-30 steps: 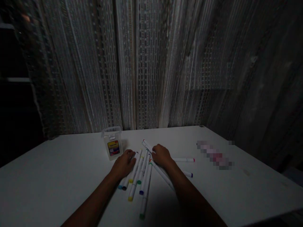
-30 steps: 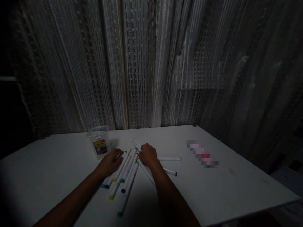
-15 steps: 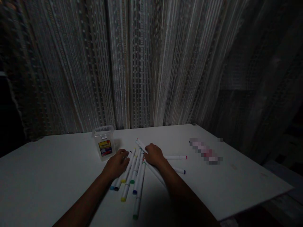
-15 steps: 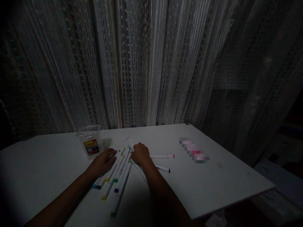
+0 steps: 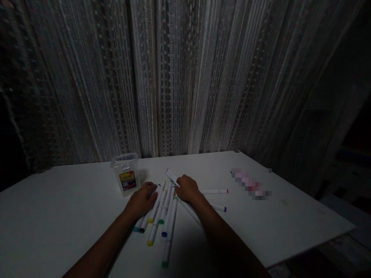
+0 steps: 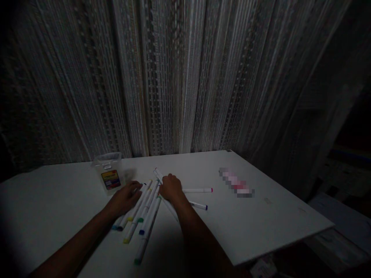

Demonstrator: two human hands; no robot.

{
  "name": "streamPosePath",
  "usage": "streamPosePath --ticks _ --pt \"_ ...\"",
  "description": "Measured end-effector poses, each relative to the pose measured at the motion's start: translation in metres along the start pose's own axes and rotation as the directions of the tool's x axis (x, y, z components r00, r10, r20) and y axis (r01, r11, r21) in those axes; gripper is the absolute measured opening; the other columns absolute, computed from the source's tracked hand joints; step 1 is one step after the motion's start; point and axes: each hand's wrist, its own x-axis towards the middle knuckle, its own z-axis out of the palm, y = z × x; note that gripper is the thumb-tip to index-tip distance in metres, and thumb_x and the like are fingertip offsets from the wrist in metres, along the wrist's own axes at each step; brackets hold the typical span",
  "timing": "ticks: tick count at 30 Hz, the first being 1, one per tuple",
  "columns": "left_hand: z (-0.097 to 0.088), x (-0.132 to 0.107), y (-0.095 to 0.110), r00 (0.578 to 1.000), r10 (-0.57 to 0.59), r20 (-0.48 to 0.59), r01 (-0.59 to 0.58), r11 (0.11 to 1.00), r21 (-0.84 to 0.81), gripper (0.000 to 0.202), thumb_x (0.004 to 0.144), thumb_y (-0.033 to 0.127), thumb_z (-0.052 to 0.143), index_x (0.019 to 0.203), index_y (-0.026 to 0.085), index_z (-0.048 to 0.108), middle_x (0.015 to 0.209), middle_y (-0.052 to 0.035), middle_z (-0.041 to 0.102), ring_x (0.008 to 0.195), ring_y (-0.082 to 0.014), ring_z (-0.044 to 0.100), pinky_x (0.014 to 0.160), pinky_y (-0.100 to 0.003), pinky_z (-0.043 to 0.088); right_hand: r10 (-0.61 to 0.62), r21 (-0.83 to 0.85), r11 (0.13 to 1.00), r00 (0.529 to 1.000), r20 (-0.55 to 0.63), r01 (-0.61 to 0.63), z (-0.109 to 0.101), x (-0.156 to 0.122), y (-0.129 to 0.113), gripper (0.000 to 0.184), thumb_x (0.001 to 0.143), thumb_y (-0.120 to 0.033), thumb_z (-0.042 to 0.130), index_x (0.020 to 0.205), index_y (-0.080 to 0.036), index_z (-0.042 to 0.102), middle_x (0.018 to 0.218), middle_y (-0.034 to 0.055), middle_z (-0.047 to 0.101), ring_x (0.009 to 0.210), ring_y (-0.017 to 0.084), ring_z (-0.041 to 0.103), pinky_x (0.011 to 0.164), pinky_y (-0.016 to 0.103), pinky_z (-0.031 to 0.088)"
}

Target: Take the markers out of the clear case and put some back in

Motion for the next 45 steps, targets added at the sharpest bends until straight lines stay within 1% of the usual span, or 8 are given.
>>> streamPosePath --ticks 8,19,24,32,39,43,45 --pt "-0.0005 0.0003 0.0009 1.000 -0.005 0.014 0.005 1.000 -0.002 0.036 0.081 0.033 0.038 0.109 0.019 0.056 0.122 -0.0067 0.050 0.094 -0.0195 0.057 0.086 -0.031 0.042 0.010 -0.011 1.000 1.000 0.003 -0.010 -0.0004 -0.0002 -0.0011 0.027 0.079 -0.028 0.044 0.096 -0.014 0.061 0.103 0.0140 0.058 0.094 0.023 0.055 0.073 0.031 0.041" --pt "-0.0007 0.0015 -0.0006 1.000 -0.016 0.008 0.017 1.000 -0.023 0.034 0.080 0.030 0.042 0.109 0.020 0.056 0.121 -0.0052 0.051 0.096 -0.0181 0.057 0.086 -0.029 0.042 -0.008 -0.019 1.000 1.000 -0.009 0.008 0.0007 0.0004 -0.0006 0.026 0.079 -0.027 0.044 0.096 -0.014 0.060 0.103 0.0136 0.058 0.095 0.023 0.054 0.074 0.031 0.040" --pt "-0.0007 0.0006 -0.0003 1.000 -0.015 0.005 0.015 1.000 -0.023 0.035 0.081 0.031 0.040 0.110 0.019 0.056 0.121 -0.0063 0.051 0.098 -0.0189 0.057 0.088 -0.030 0.041 -0.008 -0.016 1.000 1.000 -0.008 0.008 0.0019 0.0004 -0.0002 0.027 0.080 -0.027 0.043 0.097 -0.014 0.060 0.103 0.0141 0.058 0.096 0.023 0.054 0.074 0.031 0.040" --pt "-0.0015 0.0000 0.0011 1.000 -0.018 0.024 0.019 1.000 -0.025 0.036 0.082 0.031 0.038 0.112 0.020 0.054 0.121 -0.0053 0.050 0.090 -0.0166 0.058 0.080 -0.027 0.043 -0.020 -0.009 1.000 0.999 -0.035 0.020 0.0043 0.0016 0.0022 0.026 0.081 -0.024 0.042 0.094 -0.013 0.061 0.099 0.0141 0.060 0.093 0.022 0.056 0.073 0.030 0.040" --pt "-0.0027 -0.0003 0.0037 0.999 -0.030 0.012 0.030 0.999 -0.025 0.035 0.082 0.032 0.039 0.111 0.020 0.054 0.121 -0.0048 0.050 0.094 -0.0172 0.057 0.085 -0.028 0.042 -0.017 0.002 1.000 0.999 -0.029 0.017 0.0070 0.0030 0.0032 0.027 0.081 -0.025 0.041 0.095 -0.014 0.061 0.100 0.0141 0.059 0.094 0.022 0.055 0.073 0.030 0.040" --pt "-0.0028 -0.0003 0.0038 0.999 -0.043 0.023 0.044 0.999 -0.032 0.036 0.082 0.033 0.039 0.112 0.019 0.054 0.121 -0.0054 0.050 0.086 -0.0160 0.058 0.082 -0.028 0.042 -0.013 0.012 1.000 1.000 -0.016 0.013 0.0069 0.0030 0.0034 0.027 0.082 -0.024 0.040 0.096 -0.014 0.060 0.102 0.0144 0.058 0.096 0.022 0.054 0.075 0.031 0.039" --pt "-0.0025 -0.0002 0.0032 0.999 -0.043 0.013 0.043 0.998 -0.042 0.035 0.082 0.032 0.040 0.110 0.019 0.055 0.120 -0.0054 0.050 0.086 -0.0158 0.058 0.083 -0.028 0.042 -0.011 0.021 1.000 1.000 -0.021 0.011 0.0065 0.0024 0.0032 0.026 0.081 -0.024 0.040 0.095 -0.014 0.060 0.103 0.0143 0.057 0.096 0.022 0.054 0.075 0.031 0.039"
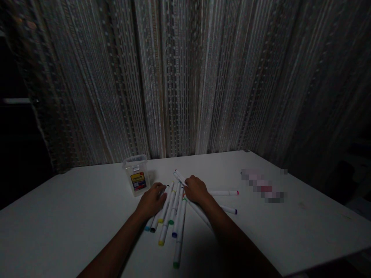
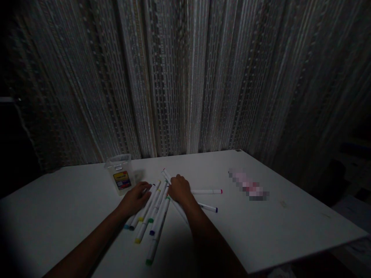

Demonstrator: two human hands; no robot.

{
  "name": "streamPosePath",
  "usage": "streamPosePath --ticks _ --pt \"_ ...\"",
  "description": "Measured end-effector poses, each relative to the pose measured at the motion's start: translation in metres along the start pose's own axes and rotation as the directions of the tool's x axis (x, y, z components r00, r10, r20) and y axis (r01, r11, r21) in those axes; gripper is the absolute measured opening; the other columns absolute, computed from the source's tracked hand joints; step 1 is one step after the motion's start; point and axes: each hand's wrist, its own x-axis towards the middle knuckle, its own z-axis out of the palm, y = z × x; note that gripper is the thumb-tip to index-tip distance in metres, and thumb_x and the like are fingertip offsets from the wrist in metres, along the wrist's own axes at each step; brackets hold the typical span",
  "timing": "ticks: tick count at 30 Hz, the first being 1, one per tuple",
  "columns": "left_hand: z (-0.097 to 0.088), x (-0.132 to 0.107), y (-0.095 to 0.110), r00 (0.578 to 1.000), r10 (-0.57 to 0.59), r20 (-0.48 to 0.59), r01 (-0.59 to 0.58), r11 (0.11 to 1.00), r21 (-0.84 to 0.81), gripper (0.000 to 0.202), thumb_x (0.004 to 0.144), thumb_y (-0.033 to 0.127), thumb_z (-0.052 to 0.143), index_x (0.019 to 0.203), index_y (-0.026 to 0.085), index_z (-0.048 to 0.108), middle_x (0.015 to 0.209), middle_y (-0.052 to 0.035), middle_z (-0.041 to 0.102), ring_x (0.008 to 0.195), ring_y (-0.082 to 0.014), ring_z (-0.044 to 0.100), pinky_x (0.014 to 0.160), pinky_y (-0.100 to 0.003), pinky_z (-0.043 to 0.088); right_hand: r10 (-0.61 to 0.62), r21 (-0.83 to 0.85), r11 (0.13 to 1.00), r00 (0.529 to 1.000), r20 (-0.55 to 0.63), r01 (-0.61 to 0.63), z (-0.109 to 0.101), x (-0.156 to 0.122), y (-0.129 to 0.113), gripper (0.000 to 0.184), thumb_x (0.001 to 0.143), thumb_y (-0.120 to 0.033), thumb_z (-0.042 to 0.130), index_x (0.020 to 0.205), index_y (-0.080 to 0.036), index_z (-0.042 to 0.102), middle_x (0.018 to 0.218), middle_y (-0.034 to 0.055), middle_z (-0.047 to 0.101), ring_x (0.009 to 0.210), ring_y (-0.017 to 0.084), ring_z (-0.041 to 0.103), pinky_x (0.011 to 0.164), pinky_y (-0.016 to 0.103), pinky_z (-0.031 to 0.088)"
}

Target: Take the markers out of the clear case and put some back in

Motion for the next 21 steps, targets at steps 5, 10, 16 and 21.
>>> streamPosePath --ticks 5,10,16,21 --pt "0.001 0.001 -0.004 0.999 0.023 -0.025 -0.024 0.999 -0.027 0.035 0.081 0.029 0.041 0.111 0.017 0.055 0.116 -0.0073 0.053 0.094 -0.0182 0.057 0.086 -0.029 0.042 0.015 0.001 1.000 1.000 -0.005 -0.015 -0.003 -0.001 -0.001 0.025 0.080 -0.023 0.042 0.095 -0.014 0.060 0.103 0.0133 0.057 0.095 0.022 0.054 0.074 0.030 0.039" --pt "0.002 0.002 -0.008 0.998 0.008 -0.066 -0.009 1.000 -0.020 0.038 0.075 0.017 0.043 0.111 0.013 0.056 0.113 -0.0088 0.058 0.103 -0.0181 0.054 0.092 -0.027 0.039 0.066 0.000 0.998 0.998 0.022 -0.066 -0.006 -0.002 0.000 0.027 0.076 -0.017 0.046 0.098 -0.015 0.059 0.104 0.0132 0.057 0.096 0.022 0.054 0.074 0.030 0.039" --pt "-0.004 0.003 -0.005 0.995 -0.092 -0.038 0.094 0.994 0.060 0.038 0.075 0.023 0.049 0.112 0.017 0.056 0.107 -0.0074 0.063 0.099 -0.0196 0.057 0.085 -0.027 0.041 0.098 -0.002 0.995 0.995 0.020 -0.098 -0.007 -0.002 0.001 0.028 0.073 -0.018 0.048 0.099 -0.016 0.059 0.105 0.0129 0.057 0.099 0.024 0.053 0.075 0.031 0.039" --pt "-0.010 0.003 -0.001 0.989 -0.144 -0.019 0.145 0.984 0.106 0.037 0.073 0.026 0.051 0.109 0.015 0.058 0.095 -0.0092 0.067 0.089 -0.0219 0.061 0.079 -0.030 0.043 0.128 -0.031 0.991 0.991 0.030 -0.127 -0.007 -0.001 0.001 0.029 0.074 -0.025 0.051 0.098 -0.011 0.060 0.104 0.0165 0.057 0.104 0.026 0.049 0.079 0.034 0.040"
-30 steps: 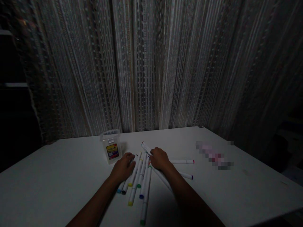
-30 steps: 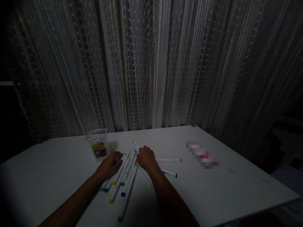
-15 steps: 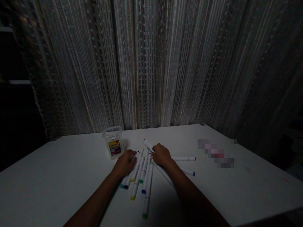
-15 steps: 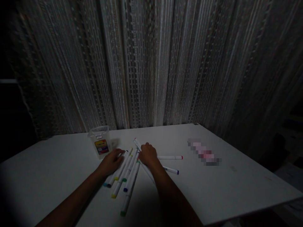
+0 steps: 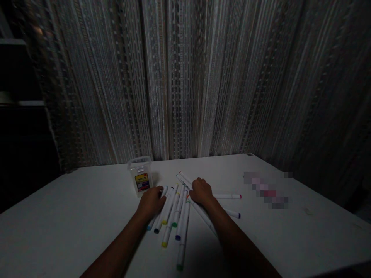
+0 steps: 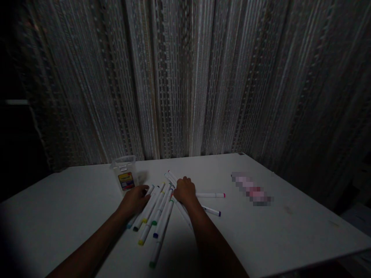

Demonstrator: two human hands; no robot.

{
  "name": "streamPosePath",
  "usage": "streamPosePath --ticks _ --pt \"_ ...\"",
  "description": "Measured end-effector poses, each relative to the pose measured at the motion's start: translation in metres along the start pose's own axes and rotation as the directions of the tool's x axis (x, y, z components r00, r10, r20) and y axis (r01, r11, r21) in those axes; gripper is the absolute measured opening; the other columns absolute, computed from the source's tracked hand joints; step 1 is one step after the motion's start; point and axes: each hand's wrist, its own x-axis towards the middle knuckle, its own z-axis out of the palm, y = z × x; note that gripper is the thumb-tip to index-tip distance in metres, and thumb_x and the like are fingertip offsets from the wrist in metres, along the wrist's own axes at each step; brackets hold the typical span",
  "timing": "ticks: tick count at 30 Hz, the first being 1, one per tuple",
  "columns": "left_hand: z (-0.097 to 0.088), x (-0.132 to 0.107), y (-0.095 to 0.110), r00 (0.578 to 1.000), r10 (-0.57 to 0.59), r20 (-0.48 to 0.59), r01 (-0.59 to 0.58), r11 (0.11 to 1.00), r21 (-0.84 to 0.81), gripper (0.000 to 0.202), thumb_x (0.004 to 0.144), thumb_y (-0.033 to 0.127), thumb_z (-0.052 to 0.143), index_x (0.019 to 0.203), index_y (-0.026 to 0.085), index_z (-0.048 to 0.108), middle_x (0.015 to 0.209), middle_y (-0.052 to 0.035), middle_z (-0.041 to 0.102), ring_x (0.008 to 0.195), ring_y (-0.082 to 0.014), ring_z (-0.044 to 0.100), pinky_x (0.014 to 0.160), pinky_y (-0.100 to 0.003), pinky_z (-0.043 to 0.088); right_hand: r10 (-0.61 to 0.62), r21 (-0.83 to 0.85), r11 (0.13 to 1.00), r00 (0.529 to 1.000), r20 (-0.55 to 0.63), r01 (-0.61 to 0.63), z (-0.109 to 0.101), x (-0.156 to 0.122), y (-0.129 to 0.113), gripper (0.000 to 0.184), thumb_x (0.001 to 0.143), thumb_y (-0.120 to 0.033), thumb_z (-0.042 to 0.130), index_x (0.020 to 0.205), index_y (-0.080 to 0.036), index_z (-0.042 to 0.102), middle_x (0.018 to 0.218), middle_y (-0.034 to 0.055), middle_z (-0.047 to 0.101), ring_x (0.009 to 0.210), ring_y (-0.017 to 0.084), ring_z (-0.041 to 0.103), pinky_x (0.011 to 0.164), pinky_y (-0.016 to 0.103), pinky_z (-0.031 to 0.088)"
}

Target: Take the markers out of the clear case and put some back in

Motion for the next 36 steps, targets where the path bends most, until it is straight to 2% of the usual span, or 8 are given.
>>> streamPosePath --ticks 2,5,9,15,18,25,32,36 --pt "-0.001 0.000 0.000 1.000 -0.013 -0.006 0.013 1.000 -0.026 0.037 0.073 0.026 0.051 0.108 0.015 0.059 0.091 -0.0085 0.068 0.087 -0.0215 0.062 0.078 -0.030 0.043 -0.005 -0.003 1.000 1.000 0.003 0.005 0.000 0.000 0.000 0.030 0.075 -0.026 0.051 0.099 -0.011 0.059 0.104 0.0169 0.057 0.105 0.027 0.048 0.079 0.034 0.040" --pt "-0.001 0.000 0.000 0.996 -0.035 -0.083 0.024 0.992 -0.127 0.040 0.074 0.028 0.051 0.111 0.014 0.057 0.093 -0.0076 0.067 0.080 -0.0183 0.062 0.076 -0.027 0.044 -0.016 -0.002 1.000 1.000 -0.016 0.016 0.000 0.000 0.000 0.031 0.074 -0.026 0.051 0.099 -0.010 0.059 0.103 0.0169 0.057 0.106 0.027 0.048 0.080 0.034 0.041" --pt "0.000 0.000 -0.001 0.979 0.002 -0.202 -0.060 0.957 -0.284 0.044 0.077 0.033 0.047 0.115 0.013 0.053 0.087 -0.0051 0.064 0.066 -0.0142 0.059 0.067 -0.026 0.046 -0.017 0.005 1.000 0.998 -0.059 0.018 0.002 0.001 0.000 0.031 0.073 -0.026 0.051 0.097 -0.010 0.060 0.103 0.0162 0.057 0.104 0.027 0.048 0.080 0.034 0.041" --pt "0.001 0.000 0.000 0.958 0.027 -0.286 -0.121 0.941 -0.315 0.044 0.076 0.033 0.046 0.114 0.012 0.053 0.077 -0.0033 0.061 0.064 -0.0143 0.055 0.064 -0.026 0.045 -0.054 0.001 0.999 0.995 -0.087 0.054 0.006 0.004 0.001 0.032 0.073 -0.032 0.052 0.095 -0.010 0.061 0.102 0.0155 0.057 0.103 0.026 0.049 0.079 0.033 0.041" --pt "0.005 0.001 -0.002 0.966 0.012 -0.258 -0.091 0.951 -0.294 0.044 0.075 0.032 0.046 0.114 0.011 0.054 0.081 -0.0048 0.062 0.066 -0.0145 0.055 0.065 -0.026 0.044 -0.053 -0.002 0.999 0.995 -0.085 0.053 0.008 0.005 0.001 0.033 0.074 -0.034 0.051 0.096 -0.010 0.061 0.102 0.0158 0.058 0.104 0.026 0.048 0.079 0.033 0.041" --pt "0.007 0.001 -0.004 0.999 -0.008 -0.049 -0.001 0.980 -0.198 0.042 0.075 0.030 0.049 0.114 0.015 0.055 0.084 -0.0046 0.065 0.072 -0.0151 0.059 0.066 -0.024 0.041 -0.055 0.009 0.998 0.996 -0.064 0.056 0.011 0.005 0.003 0.032 0.075 -0.032 0.051 0.097 -0.011 0.060 0.104 0.0161 0.057 0.105 0.026 0.048 0.080 0.033 0.041" --pt "0.009 0.001 -0.002 0.999 -0.032 -0.044 0.027 0.994 -0.102 0.039 0.076 0.033 0.047 0.111 0.019 0.056 0.081 -0.0038 0.066 0.076 -0.0179 0.060 0.067 -0.025 0.041 -0.046 0.014 0.999 0.998 -0.037 0.047 0.008 0.001 0.000 0.030 0.077 -0.030 0.050 0.098 -0.011 0.060 0.105 0.0167 0.057 0.105 0.027 0.048 0.080 0.035 0.041" --pt "0.012 0.001 -0.005 0.998 -0.013 -0.064 0.005 0.992 -0.128 0.039 0.076 0.033 0.045 0.111 0.018 0.055 0.089 -0.0045 0.064 0.078 -0.0171 0.060 0.068 -0.025 0.042 -0.056 0.012 0.998 0.997 -0.048 0.057 0.006 0.000 -0.001 0.029 0.077 -0.028 0.049 0.097 -0.011 0.060 0.104 0.0164 0.057 0.103 0.026 0.049 0.079 0.035 0.041"
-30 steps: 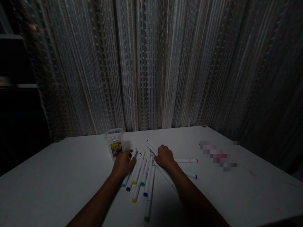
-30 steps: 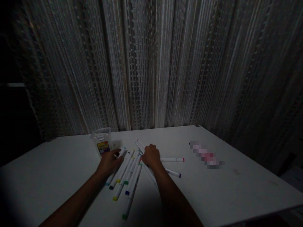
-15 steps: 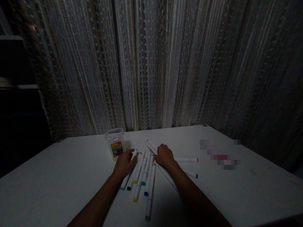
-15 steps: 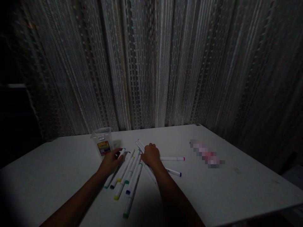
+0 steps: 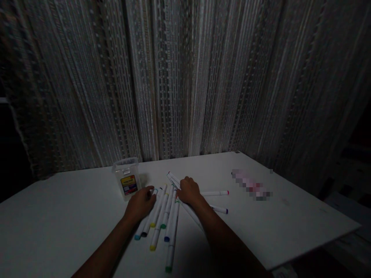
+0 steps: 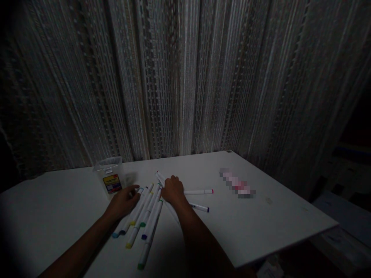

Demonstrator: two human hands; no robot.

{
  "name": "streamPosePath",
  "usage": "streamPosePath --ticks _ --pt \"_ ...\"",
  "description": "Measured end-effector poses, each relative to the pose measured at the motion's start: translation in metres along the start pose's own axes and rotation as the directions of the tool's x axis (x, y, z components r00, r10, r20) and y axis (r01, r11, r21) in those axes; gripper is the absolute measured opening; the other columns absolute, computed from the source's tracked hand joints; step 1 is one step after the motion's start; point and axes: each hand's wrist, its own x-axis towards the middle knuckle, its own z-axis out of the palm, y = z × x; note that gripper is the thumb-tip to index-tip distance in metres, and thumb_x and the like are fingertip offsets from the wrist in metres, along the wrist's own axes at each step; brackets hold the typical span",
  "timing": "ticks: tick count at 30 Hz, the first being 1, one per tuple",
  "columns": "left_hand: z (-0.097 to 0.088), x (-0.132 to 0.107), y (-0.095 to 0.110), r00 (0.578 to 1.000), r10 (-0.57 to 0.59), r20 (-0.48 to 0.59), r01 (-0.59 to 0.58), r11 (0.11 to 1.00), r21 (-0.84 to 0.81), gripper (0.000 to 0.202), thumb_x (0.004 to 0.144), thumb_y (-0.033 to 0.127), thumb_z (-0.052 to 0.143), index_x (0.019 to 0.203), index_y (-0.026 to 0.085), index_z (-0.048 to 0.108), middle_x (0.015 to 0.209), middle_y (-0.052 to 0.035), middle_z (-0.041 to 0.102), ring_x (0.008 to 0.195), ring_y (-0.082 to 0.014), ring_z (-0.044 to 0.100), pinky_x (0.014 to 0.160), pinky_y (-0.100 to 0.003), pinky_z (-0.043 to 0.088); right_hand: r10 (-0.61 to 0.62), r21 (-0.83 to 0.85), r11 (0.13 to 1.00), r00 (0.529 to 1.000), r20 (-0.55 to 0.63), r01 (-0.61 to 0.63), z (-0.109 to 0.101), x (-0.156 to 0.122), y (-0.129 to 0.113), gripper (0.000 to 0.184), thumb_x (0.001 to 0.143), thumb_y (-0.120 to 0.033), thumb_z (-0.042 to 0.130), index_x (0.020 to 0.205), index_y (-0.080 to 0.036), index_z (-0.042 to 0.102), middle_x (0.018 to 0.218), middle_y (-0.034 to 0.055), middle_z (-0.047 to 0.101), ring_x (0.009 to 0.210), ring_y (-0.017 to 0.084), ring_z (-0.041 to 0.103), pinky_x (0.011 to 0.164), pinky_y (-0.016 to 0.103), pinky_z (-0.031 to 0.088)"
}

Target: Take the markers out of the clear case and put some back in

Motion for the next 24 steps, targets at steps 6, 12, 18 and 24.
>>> streamPosePath --ticks 6,12,18,24 --pt "0.0000 -0.0013 -0.0006 1.000 0.010 0.003 -0.009 1.000 -0.018 0.038 0.076 0.032 0.045 0.111 0.019 0.055 0.095 -0.0045 0.063 0.080 -0.0168 0.060 0.070 -0.026 0.043 -0.032 -0.005 0.999 0.999 -0.007 0.032 0.0002 -0.0009 0.0001 0.028 0.079 -0.028 0.046 0.096 -0.011 0.060 0.104 0.0152 0.056 0.103 0.025 0.049 0.079 0.034 0.041" --pt "-0.0011 -0.0008 0.0006 1.000 0.011 0.027 -0.012 1.000 0.004 0.039 0.076 0.033 0.044 0.112 0.021 0.055 0.097 -0.0043 0.063 0.084 -0.0179 0.060 0.071 -0.026 0.043 -0.027 0.006 1.000 1.000 0.002 0.027 0.0013 -0.0002 0.0005 0.027 0.079 -0.029 0.046 0.095 -0.012 0.060 0.103 0.0149 0.056 0.102 0.025 0.050 0.078 0.033 0.041" --pt "-0.0024 -0.0013 0.0021 0.999 0.016 0.039 -0.017 0.999 0.031 0.040 0.077 0.031 0.046 0.114 0.020 0.055 0.094 -0.0045 0.066 0.086 -0.0183 0.060 0.074 -0.026 0.042 -0.021 0.008 1.000 1.000 -0.010 0.022 0.0012 -0.0006 -0.0006 0.027 0.079 -0.029 0.046 0.095 -0.012 0.060 0.104 0.0145 0.056 0.101 0.024 0.050 0.078 0.033 0.040" --pt "-0.0006 -0.0009 -0.0002 0.999 0.023 0.025 -0.023 0.999 0.022 0.038 0.077 0.032 0.046 0.112 0.022 0.056 0.096 -0.0041 0.065 0.084 -0.0175 0.060 0.073 -0.025 0.043 -0.012 0.011 1.000 1.000 0.017 0.012 -0.0010 -0.0011 -0.0015 0.025 0.079 -0.028 0.046 0.094 -0.013 0.060 0.104 0.0144 0.055 0.102 0.025 0.049 0.078 0.033 0.040"
